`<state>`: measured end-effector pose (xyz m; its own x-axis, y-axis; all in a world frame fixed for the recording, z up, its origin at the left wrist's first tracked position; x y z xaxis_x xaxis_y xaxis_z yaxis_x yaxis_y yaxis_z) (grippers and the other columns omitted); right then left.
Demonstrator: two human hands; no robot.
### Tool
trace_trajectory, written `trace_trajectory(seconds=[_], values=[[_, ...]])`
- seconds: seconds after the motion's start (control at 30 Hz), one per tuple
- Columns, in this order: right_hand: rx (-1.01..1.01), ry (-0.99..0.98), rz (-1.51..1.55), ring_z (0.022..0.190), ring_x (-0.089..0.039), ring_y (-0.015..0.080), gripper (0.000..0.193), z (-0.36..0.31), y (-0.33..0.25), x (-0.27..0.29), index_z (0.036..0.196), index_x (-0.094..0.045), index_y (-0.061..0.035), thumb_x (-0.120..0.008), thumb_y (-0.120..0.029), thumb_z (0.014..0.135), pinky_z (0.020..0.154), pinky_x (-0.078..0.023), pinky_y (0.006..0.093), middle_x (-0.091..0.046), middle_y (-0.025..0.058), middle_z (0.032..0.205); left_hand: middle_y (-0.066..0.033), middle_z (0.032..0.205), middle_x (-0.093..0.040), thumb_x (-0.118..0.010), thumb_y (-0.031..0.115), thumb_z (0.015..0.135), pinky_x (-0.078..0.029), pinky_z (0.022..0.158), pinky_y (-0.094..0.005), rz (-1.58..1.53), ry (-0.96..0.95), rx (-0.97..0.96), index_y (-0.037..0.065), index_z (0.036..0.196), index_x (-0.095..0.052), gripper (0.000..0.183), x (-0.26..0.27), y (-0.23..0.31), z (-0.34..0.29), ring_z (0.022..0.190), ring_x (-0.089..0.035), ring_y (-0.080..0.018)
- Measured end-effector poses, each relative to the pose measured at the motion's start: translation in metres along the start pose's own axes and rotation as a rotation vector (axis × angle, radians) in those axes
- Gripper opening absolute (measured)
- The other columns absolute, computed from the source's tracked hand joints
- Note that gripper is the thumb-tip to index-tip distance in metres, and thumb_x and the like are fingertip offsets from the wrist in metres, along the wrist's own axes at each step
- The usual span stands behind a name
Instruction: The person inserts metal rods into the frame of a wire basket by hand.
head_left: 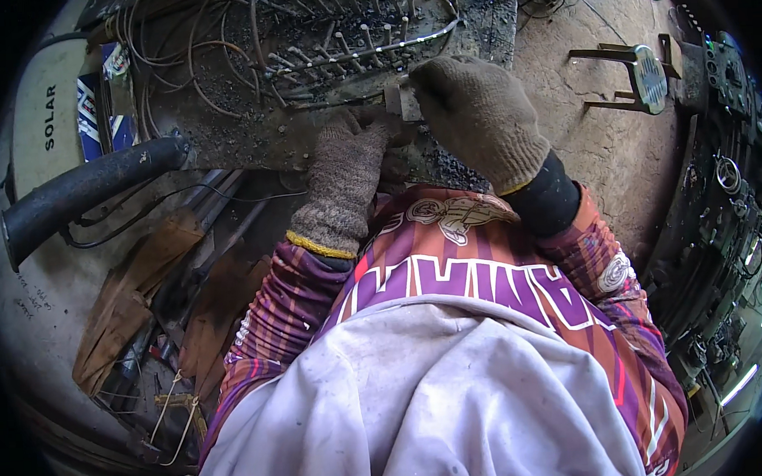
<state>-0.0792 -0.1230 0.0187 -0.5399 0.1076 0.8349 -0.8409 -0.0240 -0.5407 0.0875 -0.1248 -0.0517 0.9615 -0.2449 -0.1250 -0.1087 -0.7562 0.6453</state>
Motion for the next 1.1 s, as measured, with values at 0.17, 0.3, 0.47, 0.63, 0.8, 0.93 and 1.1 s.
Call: trace_trajectory(seconds=[0.17,0.3,0.47,0.63,0.8,0.93,1.1], values=[[0.022,-0.038,-0.082,0.082,-0.072,0.0390,0.016,0.001,-0.008,-0.009,0.103,-0.072,-0.0100,-0.068,-0.021,0.092,0.071,-0.057,0.0509,-0.072,0.0167,0.087,-0.0036,0.077,-0.067,-0.070,0.016,0.097,-0.041,0.044,-0.0231,0.027,-0.023,0.051,0.006,0.113,-0.069,0.019,-0.007,0.002,-0.003,0.052,-0.056,-0.0085],[-0.012,-0.055,-0.136,0.081,-0.072,0.0360,0.016,-0.002,-0.009,-0.011,0.098,-0.071,-0.0110,-0.069,-0.026,0.092,0.070,-0.057,0.0490,-0.072,0.0150,0.087,-0.0035,0.076,-0.066,-0.069,0.016,0.097,-0.040,0.043,-0.0235,0.013,-0.030,0.037,0.006,0.115,-0.069,0.020,-0.005,-0.002,0.000,0.051,-0.056,-0.0094],[-0.014,-0.060,-0.118,0.083,-0.073,0.0331,0.015,-0.003,-0.011,-0.012,0.092,-0.071,-0.0138,-0.070,-0.029,0.091,0.071,-0.058,0.0471,-0.072,0.0124,0.088,-0.0058,0.076,-0.068,-0.071,0.018,0.096,-0.042,0.044,-0.0248,-0.015,0.000,0.072,0.005,0.116,-0.069,0.024,-0.006,0.001,-0.006,0.051,-0.057,-0.0109],[0.020,-0.077,-0.156,0.082,-0.072,0.0383,0.020,-0.003,-0.014,-0.013,0.100,-0.072,-0.0081,-0.073,-0.025,0.089,0.070,-0.058,0.0502,-0.072,0.0172,0.089,-0.0086,0.083,-0.071,-0.071,0.018,0.095,-0.043,0.044,-0.0261,0.017,0.005,0.098,0.004,0.115,-0.068,0.024,-0.003,-0.005,-0.002,0.054,-0.060,-0.0125],[-0.013,-0.162,-0.136,0.084,-0.073,0.0380,0.014,0.001,-0.013,0.008,0.095,-0.075,-0.0079,-0.072,-0.020,0.089,0.073,-0.060,0.0485,-0.073,0.0182,0.089,-0.0097,0.089,-0.075,-0.072,0.018,0.095,-0.046,0.045,-0.0256,0.024,-0.007,0.008,0.004,0.115,-0.067,0.025,-0.007,0.006,-0.009,0.055,-0.061,-0.0117],[-0.044,-0.081,-0.149,0.085,-0.074,0.0386,0.015,-0.012,0.011,0.018,0.099,-0.075,-0.0086,-0.070,-0.019,0.089,0.074,-0.060,0.0479,-0.074,0.0174,0.091,-0.0097,0.095,-0.077,-0.072,0.018,0.097,-0.049,0.046,-0.0232,0.061,0.002,0.014,0.004,0.116,-0.065,0.025,-0.007,0.002,-0.012,0.057,-0.062,-0.0090],[-0.052,-0.099,-0.132,0.084,-0.073,0.0390,0.016,-0.019,0.022,0.015,0.091,-0.074,-0.0068,-0.067,-0.021,0.089,0.076,-0.059,0.0491,-0.073,0.0183,0.087,-0.0115,0.098,-0.078,-0.072,0.018,0.098,-0.054,0.048,-0.0249,0.090,-0.005,-0.056,0.004,0.115,-0.066,0.022,-0.018,0.006,-0.008,0.060,-0.067,-0.0112]])
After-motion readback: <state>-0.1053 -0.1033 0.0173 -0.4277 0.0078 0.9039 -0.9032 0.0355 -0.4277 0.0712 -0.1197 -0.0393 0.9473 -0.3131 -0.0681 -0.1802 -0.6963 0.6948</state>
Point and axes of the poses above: each hand's wrist, its own z-axis towards the middle knuckle, its own x-axis out of the back of the hand, y = z × x, the point moved 8 cm from there along z, towards the middle knuckle
